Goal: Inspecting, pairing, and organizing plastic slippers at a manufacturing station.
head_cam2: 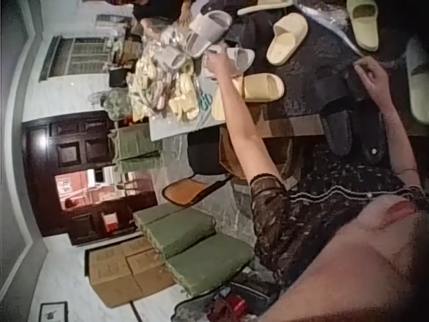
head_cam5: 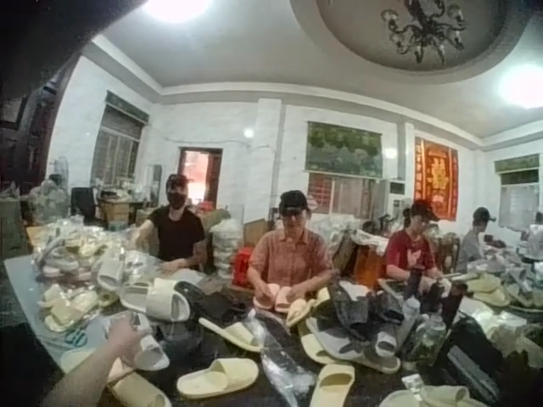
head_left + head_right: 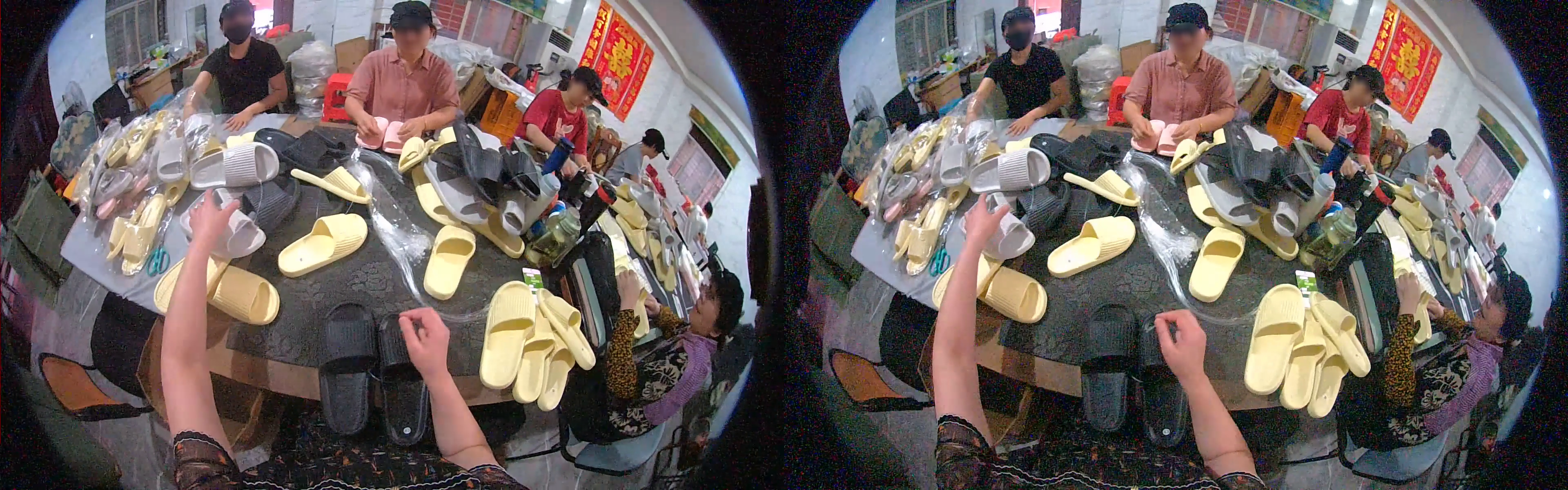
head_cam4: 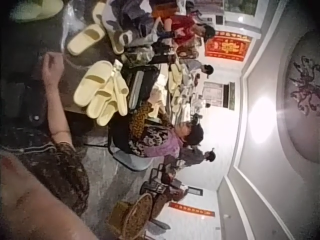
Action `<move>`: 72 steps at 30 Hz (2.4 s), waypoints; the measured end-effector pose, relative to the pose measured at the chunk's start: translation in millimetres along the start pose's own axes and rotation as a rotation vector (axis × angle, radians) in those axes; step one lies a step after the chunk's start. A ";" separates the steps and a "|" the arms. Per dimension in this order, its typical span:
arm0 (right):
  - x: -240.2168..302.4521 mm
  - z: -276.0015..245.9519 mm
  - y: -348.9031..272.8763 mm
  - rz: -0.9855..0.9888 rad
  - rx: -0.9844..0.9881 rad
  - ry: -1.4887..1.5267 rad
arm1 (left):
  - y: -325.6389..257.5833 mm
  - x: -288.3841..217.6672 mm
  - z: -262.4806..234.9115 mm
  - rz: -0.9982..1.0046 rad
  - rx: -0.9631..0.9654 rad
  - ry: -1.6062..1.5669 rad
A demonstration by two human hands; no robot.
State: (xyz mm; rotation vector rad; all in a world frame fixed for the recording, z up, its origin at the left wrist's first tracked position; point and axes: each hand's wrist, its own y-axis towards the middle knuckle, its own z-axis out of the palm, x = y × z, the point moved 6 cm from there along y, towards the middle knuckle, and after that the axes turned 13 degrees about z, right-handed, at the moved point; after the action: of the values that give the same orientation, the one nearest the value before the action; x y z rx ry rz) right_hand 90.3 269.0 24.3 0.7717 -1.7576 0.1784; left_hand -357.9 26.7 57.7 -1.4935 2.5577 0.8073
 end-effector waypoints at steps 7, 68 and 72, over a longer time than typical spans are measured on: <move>-5.9 5.5 -6.0 -0.015 0.037 -0.008 | 46.2 27.9 36.4 -0.023 0.127 -0.259; -25.0 30.0 -89.1 0.214 0.269 -0.695 | -225.4 -182.0 -83.6 -0.447 0.306 -2.536; -30.9 23.3 -92.9 0.134 0.230 -0.658 | -245.1 -179.4 -81.8 -0.566 0.156 -2.603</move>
State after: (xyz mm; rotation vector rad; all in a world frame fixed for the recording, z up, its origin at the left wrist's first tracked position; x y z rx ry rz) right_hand 129.5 198.4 -35.7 0.9464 -2.4463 0.2371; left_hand -44.7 34.5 85.8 -0.0720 0.1581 0.9752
